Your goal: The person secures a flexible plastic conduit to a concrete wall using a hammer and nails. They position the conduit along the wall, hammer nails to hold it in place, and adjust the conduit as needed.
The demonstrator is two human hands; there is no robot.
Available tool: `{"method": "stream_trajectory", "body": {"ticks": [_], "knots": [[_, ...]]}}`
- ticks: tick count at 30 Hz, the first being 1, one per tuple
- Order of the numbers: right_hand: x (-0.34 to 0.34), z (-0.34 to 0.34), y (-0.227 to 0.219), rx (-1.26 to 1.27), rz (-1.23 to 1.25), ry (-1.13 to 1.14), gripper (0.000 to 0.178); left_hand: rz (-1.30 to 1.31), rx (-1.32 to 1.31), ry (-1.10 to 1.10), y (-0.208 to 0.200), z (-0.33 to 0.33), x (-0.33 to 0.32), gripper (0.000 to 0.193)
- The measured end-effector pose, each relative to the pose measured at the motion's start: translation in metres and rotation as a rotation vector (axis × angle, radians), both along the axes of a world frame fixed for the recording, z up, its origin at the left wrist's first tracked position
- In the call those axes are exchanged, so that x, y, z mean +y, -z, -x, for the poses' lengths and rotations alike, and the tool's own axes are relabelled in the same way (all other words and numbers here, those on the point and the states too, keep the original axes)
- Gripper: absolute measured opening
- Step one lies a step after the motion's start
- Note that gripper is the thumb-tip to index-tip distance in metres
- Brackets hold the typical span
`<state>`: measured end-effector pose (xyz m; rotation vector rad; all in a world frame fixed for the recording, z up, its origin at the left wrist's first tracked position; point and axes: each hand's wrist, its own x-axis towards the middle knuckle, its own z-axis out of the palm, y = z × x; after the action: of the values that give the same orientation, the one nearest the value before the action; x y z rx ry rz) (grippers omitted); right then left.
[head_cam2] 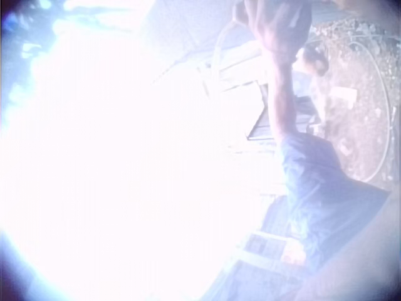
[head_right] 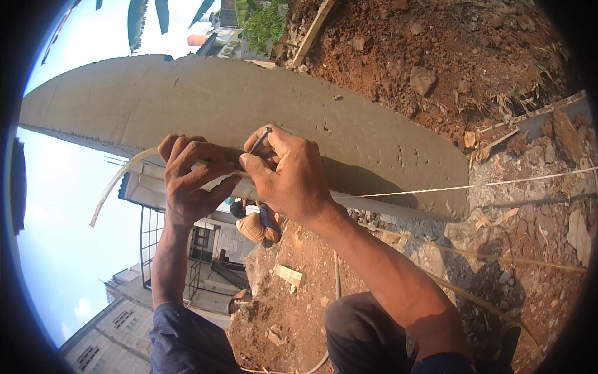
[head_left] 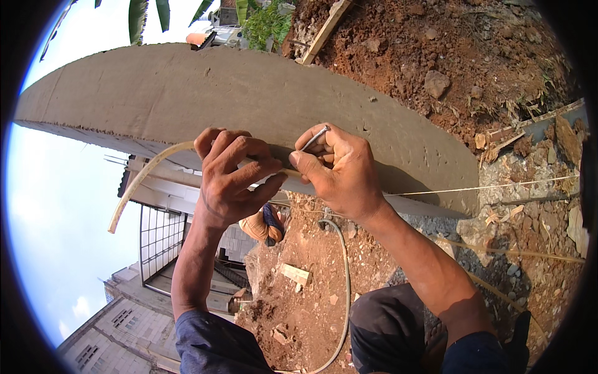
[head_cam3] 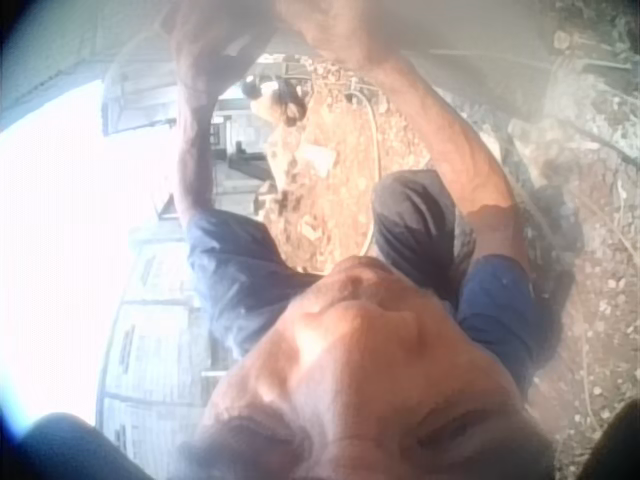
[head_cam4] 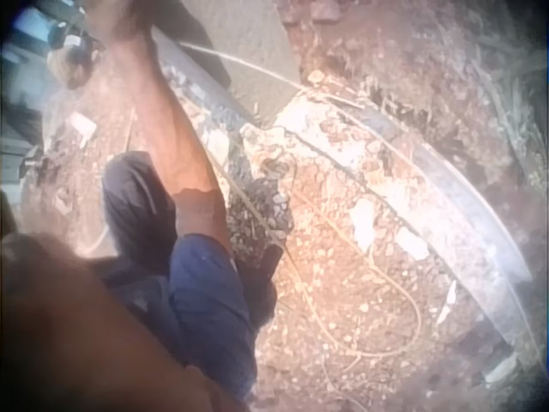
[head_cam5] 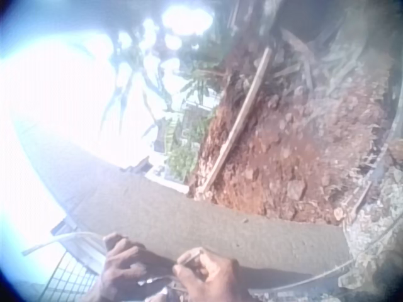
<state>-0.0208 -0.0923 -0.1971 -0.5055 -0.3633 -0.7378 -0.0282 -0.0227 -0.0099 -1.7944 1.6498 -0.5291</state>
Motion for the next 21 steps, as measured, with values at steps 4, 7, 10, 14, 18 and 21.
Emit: {"method": "stream_trajectory", "body": {"ticks": [4,7,10,14,18,21], "knots": [[-0.004,0.000,-0.001,0.016,0.013,-0.047,0.011,0.003,-0.008,0.011,0.001,0.002,-0.002,0.024],[-0.007,-0.001,-0.004,0.033,-0.095,-0.182,0.012,-0.007,0.002,-0.002,-0.001,0.001,0.000,0.029],[-0.014,-0.001,-0.007,0.071,-0.087,-0.273,0.013,-0.006,0.016,-0.012,-0.002,0.001,0.000,0.028],[-0.009,-0.001,-0.010,0.093,-0.167,-0.262,0.012,-0.011,0.020,-0.019,-0.002,0.001,-0.002,0.028],[-0.008,-0.001,-0.003,0.052,-0.142,-0.263,0.011,0.000,0.028,-0.033,-0.002,0.002,-0.003,0.027],[-0.010,-0.002,-0.001,0.014,-0.069,-0.276,0.010,0.008,0.034,-0.052,-0.002,0.004,-0.005,0.027]]}}
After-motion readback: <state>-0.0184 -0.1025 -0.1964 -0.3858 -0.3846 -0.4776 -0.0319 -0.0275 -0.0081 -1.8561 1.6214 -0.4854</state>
